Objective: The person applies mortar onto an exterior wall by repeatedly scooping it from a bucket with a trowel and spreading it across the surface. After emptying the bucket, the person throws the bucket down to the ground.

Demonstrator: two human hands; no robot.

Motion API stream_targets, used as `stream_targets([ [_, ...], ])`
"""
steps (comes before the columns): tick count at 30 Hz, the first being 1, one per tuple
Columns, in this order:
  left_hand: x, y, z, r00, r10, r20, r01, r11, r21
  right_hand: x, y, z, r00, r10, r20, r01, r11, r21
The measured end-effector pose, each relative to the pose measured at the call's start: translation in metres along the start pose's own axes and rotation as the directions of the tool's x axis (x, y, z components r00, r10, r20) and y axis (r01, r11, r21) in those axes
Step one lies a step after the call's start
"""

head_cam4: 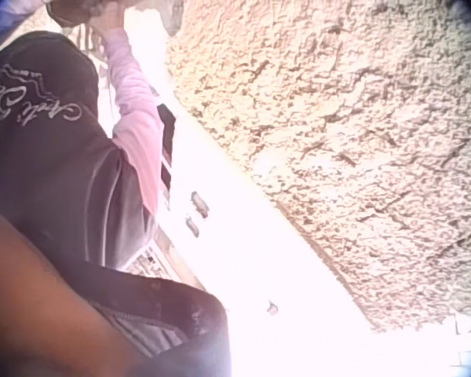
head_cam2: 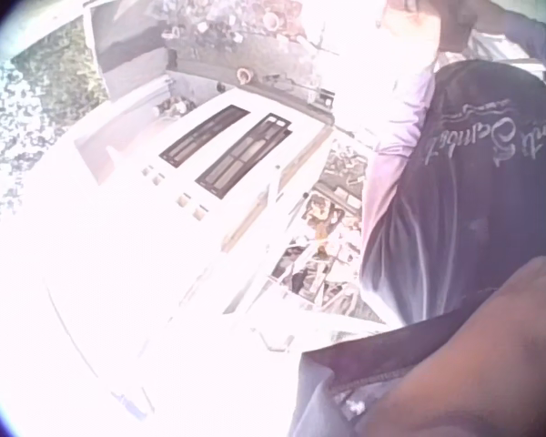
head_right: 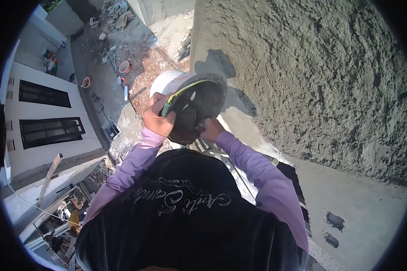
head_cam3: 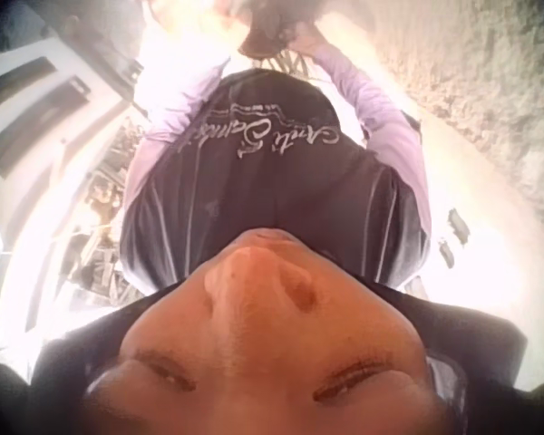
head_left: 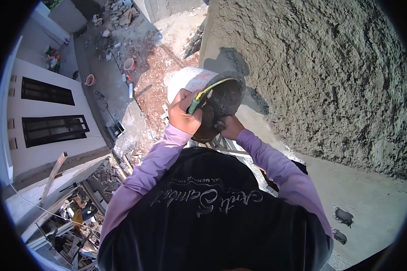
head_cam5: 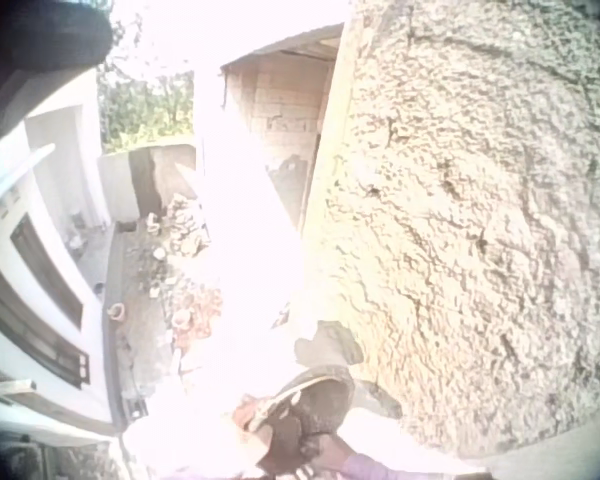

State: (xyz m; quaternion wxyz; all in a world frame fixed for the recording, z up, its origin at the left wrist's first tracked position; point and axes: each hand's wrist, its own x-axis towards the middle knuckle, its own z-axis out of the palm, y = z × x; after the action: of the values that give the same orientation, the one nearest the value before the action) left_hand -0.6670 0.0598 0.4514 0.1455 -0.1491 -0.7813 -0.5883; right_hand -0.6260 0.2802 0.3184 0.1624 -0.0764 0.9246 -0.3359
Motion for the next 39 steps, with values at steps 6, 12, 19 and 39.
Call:
stream_targets([
  [6, -0.028, -0.036, -0.007, 0.965, -0.18, -0.192, 0.152, 0.977, -0.151, -0.019, -0.057, -0.029, 0.953, 0.173, 0.25, -0.257, 0.899, 0.356],
  [12, -0.046, -0.067, -0.026, 0.854, -0.349, -0.386, 0.295, 0.936, -0.195, 0.0, -0.06, -0.029, 0.996, -0.071, 0.045, 0.071, 0.997, -0.019],
  [19, -0.08, -0.102, -0.071, 0.708, -0.372, -0.6, 0.412, 0.908, -0.077, 0.034, -0.108, -0.103, 0.949, -0.314, -0.036, 0.309, 0.946, -0.097],
  [39, -0.129, -0.134, -0.148, 0.602, -0.229, -0.765, 0.57, 0.794, 0.211, 0.095, -0.137, -0.405, 0.72, 0.173, -0.672, 0.268, 0.824, 0.499],
])
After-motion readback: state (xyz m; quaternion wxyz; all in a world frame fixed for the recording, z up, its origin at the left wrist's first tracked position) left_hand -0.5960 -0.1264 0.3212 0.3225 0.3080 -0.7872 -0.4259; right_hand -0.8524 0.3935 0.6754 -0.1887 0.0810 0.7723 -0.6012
